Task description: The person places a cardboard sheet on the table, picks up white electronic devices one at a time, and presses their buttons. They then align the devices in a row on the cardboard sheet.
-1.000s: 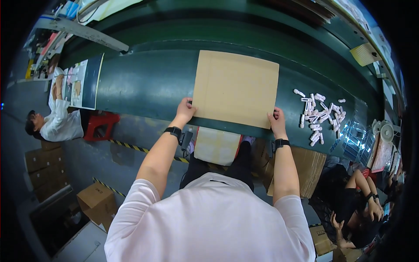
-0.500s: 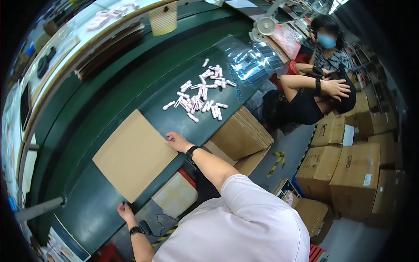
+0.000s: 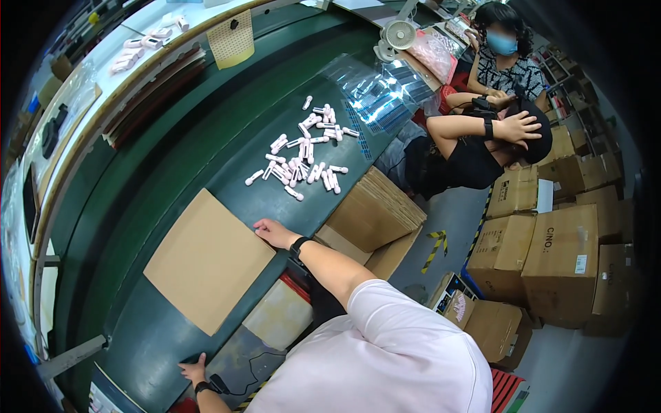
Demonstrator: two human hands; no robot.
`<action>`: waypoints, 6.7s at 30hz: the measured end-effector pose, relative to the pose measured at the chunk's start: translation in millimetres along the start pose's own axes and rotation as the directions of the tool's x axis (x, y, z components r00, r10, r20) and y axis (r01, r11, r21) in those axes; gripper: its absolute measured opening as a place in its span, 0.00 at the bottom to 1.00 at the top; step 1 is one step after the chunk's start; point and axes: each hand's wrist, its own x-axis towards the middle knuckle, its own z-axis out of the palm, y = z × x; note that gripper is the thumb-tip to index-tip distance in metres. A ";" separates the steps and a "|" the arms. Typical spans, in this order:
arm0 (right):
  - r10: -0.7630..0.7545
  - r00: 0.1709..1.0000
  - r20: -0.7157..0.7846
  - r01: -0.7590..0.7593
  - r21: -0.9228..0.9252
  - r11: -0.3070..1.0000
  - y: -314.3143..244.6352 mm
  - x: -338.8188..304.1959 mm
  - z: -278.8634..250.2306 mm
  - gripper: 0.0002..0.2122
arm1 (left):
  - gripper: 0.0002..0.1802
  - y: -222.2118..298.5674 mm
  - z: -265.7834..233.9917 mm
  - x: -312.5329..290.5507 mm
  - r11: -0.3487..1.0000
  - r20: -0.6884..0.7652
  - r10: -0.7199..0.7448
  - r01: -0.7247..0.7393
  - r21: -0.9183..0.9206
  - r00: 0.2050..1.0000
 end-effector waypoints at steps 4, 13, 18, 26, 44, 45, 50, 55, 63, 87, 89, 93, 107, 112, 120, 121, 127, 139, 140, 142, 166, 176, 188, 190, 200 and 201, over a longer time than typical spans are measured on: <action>0.017 0.995 0.099 -0.019 0.019 1.000 -2.3 -0.6 -10.6 0.14 | 0.76 12.4 -12.7 -4.8 0.999 0.120 -0.052 0.050 0.015 0.991; 0.045 0.997 0.064 -0.048 0.041 0.998 -3.9 0.7 -7.3 0.13 | 0.75 35.8 -35.1 -13.1 0.996 0.226 -0.082 0.073 0.051 0.971; 0.057 0.996 0.064 -0.059 0.032 0.998 -6.1 1.7 -6.2 0.13 | 0.75 25.3 -28.0 -4.6 0.998 0.193 -0.063 0.056 0.043 0.979; 0.119 0.987 0.106 -0.125 0.050 0.991 -3.5 4.1 -10.3 0.12 | 0.75 31.2 -27.2 -8.5 0.997 0.222 -0.073 0.065 0.043 0.972; 0.109 0.992 0.059 -0.111 0.025 0.994 -2.0 6.2 -6.2 0.11 | 0.74 43.0 -38.2 -15.7 0.995 0.243 -0.101 0.092 0.048 0.965; 0.110 0.993 0.051 -0.111 0.021 0.994 -0.9 6.0 -6.5 0.11 | 0.74 43.7 -39.6 -16.4 0.994 0.250 -0.105 0.096 0.045 0.962; 0.120 0.992 0.045 -0.120 0.005 0.993 -7.1 5.4 -0.8 0.11 | 0.74 38.3 -39.9 -15.4 0.993 0.248 -0.118 0.112 0.036 0.962; 0.116 0.993 0.028 -0.116 -0.003 0.993 -4.0 5.8 -4.4 0.11 | 0.74 45.0 -43.2 -21.3 0.994 0.252 -0.110 0.103 0.040 0.961; 0.084 0.996 0.029 -0.084 0.022 0.996 -3.6 5.6 -1.1 0.11 | 0.74 38.8 -39.4 -17.8 0.994 0.216 -0.107 0.100 0.042 0.971; 0.052 0.996 0.067 -0.052 -0.002 0.999 -3.1 3.7 -6.5 0.10 | 0.75 37.8 -43.3 -20.0 0.997 0.267 -0.079 0.073 0.034 0.961; 0.046 0.997 0.067 -0.047 0.011 0.999 -2.6 1.8 -6.3 0.10 | 0.76 41.0 -43.5 -18.9 0.996 0.278 -0.073 0.053 0.078 0.958; 0.030 0.998 0.064 -0.032 0.026 0.999 -3.3 0.6 -6.2 0.10 | 0.76 34.8 -36.7 -3.3 0.993 0.302 -0.007 -0.028 0.112 0.953; 0.048 0.998 0.051 -0.048 0.007 0.999 -2.2 1.6 -5.5 0.10 | 0.76 44.8 -58.6 -26.2 0.989 0.306 0.064 -0.102 0.109 0.950; 0.066 0.996 0.057 -0.067 0.023 0.997 -2.1 2.4 -5.3 0.10 | 0.76 42.6 -54.6 -20.5 0.987 0.290 0.047 -0.090 0.137 0.956; -0.011 0.999 0.036 0.011 0.000 1.000 1.0 3.7 -3.8 0.10 | 0.62 41.2 -41.0 -12.9 0.983 0.187 0.041 -0.073 0.167 0.982; 0.004 0.999 0.039 -0.004 0.000 1.000 0.8 3.6 -3.7 0.10 | 0.61 40.3 -40.7 -12.9 0.983 0.181 0.049 -0.080 0.168 0.982; 0.024 0.999 0.045 -0.024 0.006 1.000 1.6 4.2 -1.9 0.09 | 0.58 41.3 -44.6 -19.8 0.994 0.163 0.019 -0.036 0.102 0.986; 0.010 1.000 0.009 -0.010 -0.010 1.000 1.4 3.7 -2.3 0.09 | 0.59 47.2 -52.3 -30.3 0.994 0.147 0.018 -0.034 0.106 0.989; 0.010 1.000 0.008 -0.010 -0.011 1.000 1.9 3.1 -3.0 0.09 | 0.59 49.0 -52.9 -32.6 0.996 0.146 -0.005 -0.009 0.092 0.989; 0.008 1.000 0.007 -0.008 -0.009 1.000 -0.4 2.6 -2.4 0.09 | 0.59 48.2 -54.8 -33.7 0.997 0.143 -0.032 0.021 0.076 0.989; 0.050 0.997 0.060 -0.048 -0.039 0.998 -2.6 5.2 -11.3 0.10 | 0.74 43.2 -44.5 -22.9 0.998 0.221 -0.070 0.068 0.014 0.973; 0.015 0.963 -0.268 0.055 0.253 0.966 -66.9 -82.7 -154.8 0.11 | 0.78 28.4 -42.9 -18.3 0.998 0.221 -0.057 0.050 0.036 0.974; -0.009 0.679 -0.734 0.644 0.590 0.486 -200.9 -85.6 -428.3 0.15 | 0.47 -6.0 -2.2 -53.0 0.810 0.084 0.570 -0.576 0.108 0.817; 0.026 0.698 -0.716 0.620 0.621 0.480 -214.8 -61.4 -442.7 0.15 | 0.43 -12.4 9.9 -52.5 0.712 0.170 0.658 -0.680 0.176 0.733; 0.122 0.710 -0.694 0.461 0.589 0.663 -235.7 22.4 -450.2 0.22 | 0.29 25.3 26.9 -25.4 0.270 0.500 0.765 -0.907 0.323 0.406; 0.127 0.707 -0.695 0.462 0.591 0.661 -235.5 20.8 -450.5 0.22 | 0.30 32.5 31.9 -26.6 0.359 0.433 0.765 -0.874 0.329 0.477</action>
